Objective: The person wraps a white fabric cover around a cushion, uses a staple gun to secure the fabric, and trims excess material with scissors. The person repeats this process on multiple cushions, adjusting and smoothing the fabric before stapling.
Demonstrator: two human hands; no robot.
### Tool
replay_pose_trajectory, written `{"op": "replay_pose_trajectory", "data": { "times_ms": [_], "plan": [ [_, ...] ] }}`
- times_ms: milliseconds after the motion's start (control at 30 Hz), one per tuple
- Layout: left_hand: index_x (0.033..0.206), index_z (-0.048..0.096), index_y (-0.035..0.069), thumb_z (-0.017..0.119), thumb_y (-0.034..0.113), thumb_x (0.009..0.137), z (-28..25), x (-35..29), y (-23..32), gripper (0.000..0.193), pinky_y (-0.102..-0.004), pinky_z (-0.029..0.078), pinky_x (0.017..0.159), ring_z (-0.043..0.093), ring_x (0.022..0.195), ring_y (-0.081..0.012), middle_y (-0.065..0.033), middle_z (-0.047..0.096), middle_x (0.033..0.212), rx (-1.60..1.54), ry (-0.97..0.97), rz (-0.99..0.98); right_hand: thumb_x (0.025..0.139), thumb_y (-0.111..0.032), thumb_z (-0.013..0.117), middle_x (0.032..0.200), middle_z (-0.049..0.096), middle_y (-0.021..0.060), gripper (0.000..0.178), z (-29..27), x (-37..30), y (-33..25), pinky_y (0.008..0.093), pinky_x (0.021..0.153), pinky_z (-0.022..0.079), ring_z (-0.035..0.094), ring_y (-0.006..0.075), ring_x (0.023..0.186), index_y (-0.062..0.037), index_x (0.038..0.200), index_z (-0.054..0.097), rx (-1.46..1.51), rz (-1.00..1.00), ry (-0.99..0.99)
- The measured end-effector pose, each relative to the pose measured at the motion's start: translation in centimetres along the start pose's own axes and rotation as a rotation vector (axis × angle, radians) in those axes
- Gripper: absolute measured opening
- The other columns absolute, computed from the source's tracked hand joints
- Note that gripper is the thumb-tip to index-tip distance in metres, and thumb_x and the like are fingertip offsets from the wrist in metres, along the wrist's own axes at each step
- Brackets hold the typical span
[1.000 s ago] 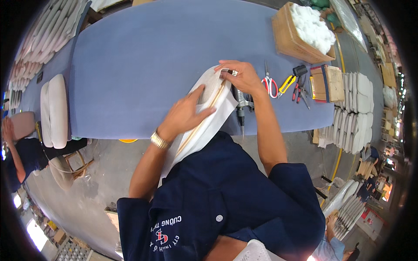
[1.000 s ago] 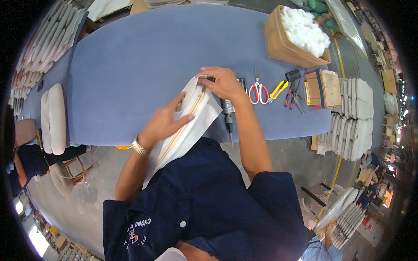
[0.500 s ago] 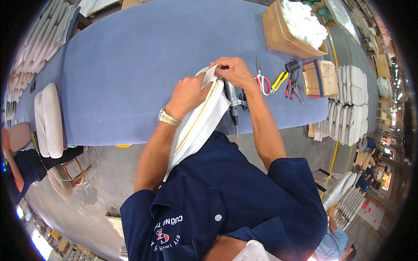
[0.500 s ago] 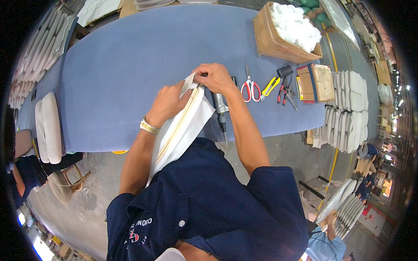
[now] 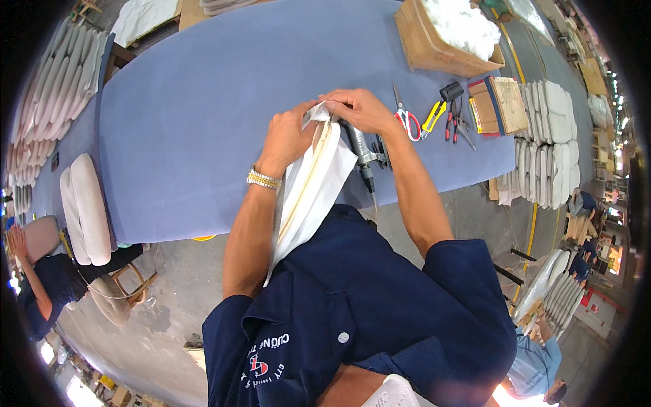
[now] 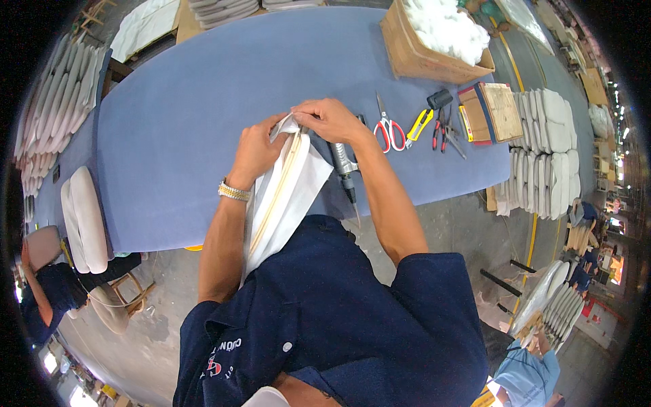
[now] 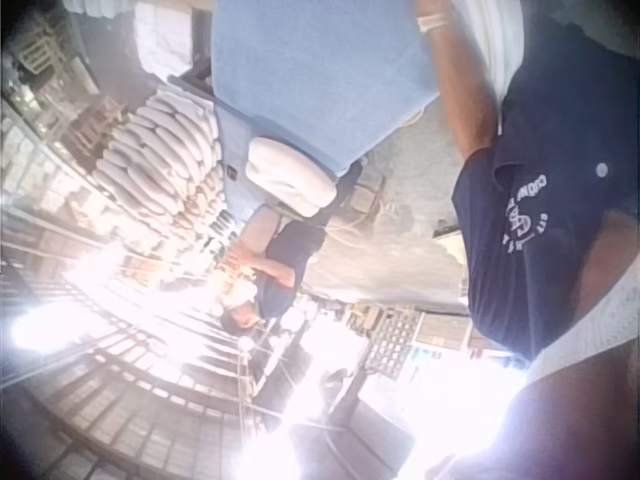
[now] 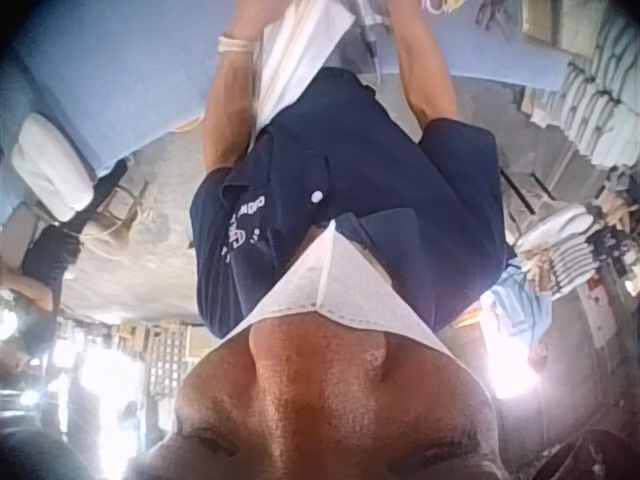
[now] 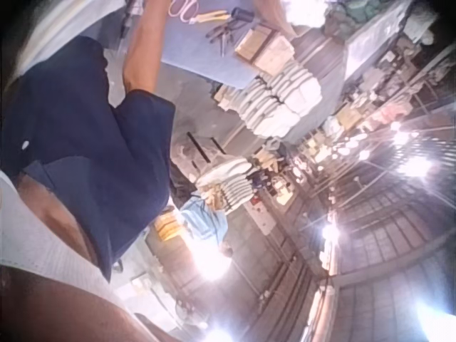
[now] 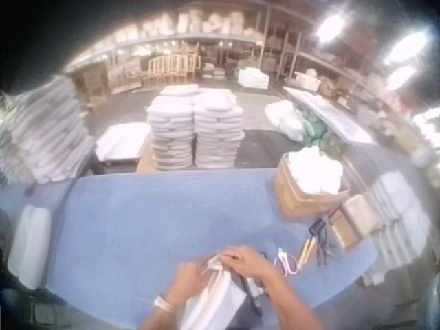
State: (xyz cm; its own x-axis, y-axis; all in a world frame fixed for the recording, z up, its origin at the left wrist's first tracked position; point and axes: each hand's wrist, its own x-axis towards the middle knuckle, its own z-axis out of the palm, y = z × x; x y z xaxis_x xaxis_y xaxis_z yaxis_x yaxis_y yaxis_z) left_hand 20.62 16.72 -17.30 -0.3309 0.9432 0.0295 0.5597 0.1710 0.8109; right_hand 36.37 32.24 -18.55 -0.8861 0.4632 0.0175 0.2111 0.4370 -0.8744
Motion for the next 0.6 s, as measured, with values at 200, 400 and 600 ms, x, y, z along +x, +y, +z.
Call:
{"op": "replay_pose_trajectory", "data": {
  "times_ms": [200, 400, 600],
  "plan": [
    [0.123, 0.073, 0.004, 0.066, 0.024, 0.091, -0.5, -0.8, 1.1, 0.038, -0.0497, 0.056, 0.073, 0.072, 0.079, -0.0434, -0.0265, 0.072, 0.087, 0.027, -0.032, -0.016, 0.107, -0.01, 0.053, 0.136, 0.069, 0.0092, 0.029, 0.3, -1.1, 0.0, 0.0329, 0.107, 0.048, 0.061, 0.0181, 0.129, -0.0029, 0.13, 0.069, 0.256, 0.085, -0.055],
    [0.121, 0.074, 0.008, 0.067, 0.029, 0.091, -0.1, -0.9, 1.5, 0.037, -0.0509, 0.055, 0.071, 0.071, 0.08, -0.0429, -0.0242, 0.073, 0.087, 0.103, -0.048, -0.07, 0.106, -0.005, 0.049, 0.141, 0.066, 0.0101, 0.032, 1.8, -2.4, -1.5, 0.033, 0.109, 0.047, 0.06, 0.0194, 0.13, -0.0026, 0.133, 0.066, 0.226, 0.128, 0.088],
    [0.121, 0.075, 0.008, 0.069, 0.023, 0.089, 0.4, -0.6, 0.9, 0.035, -0.0495, 0.057, 0.076, 0.072, 0.08, -0.0417, -0.0224, 0.073, 0.085, 0.158, 0.04, 0.09, 0.102, -0.002, 0.051, 0.14, 0.066, 0.0149, 0.033, 3.0, -2.3, -0.7, 0.0378, 0.111, 0.047, 0.061, 0.029, 0.133, -0.0042, 0.131, 0.067, 0.076, -0.036, 0.19]
  ]
}}
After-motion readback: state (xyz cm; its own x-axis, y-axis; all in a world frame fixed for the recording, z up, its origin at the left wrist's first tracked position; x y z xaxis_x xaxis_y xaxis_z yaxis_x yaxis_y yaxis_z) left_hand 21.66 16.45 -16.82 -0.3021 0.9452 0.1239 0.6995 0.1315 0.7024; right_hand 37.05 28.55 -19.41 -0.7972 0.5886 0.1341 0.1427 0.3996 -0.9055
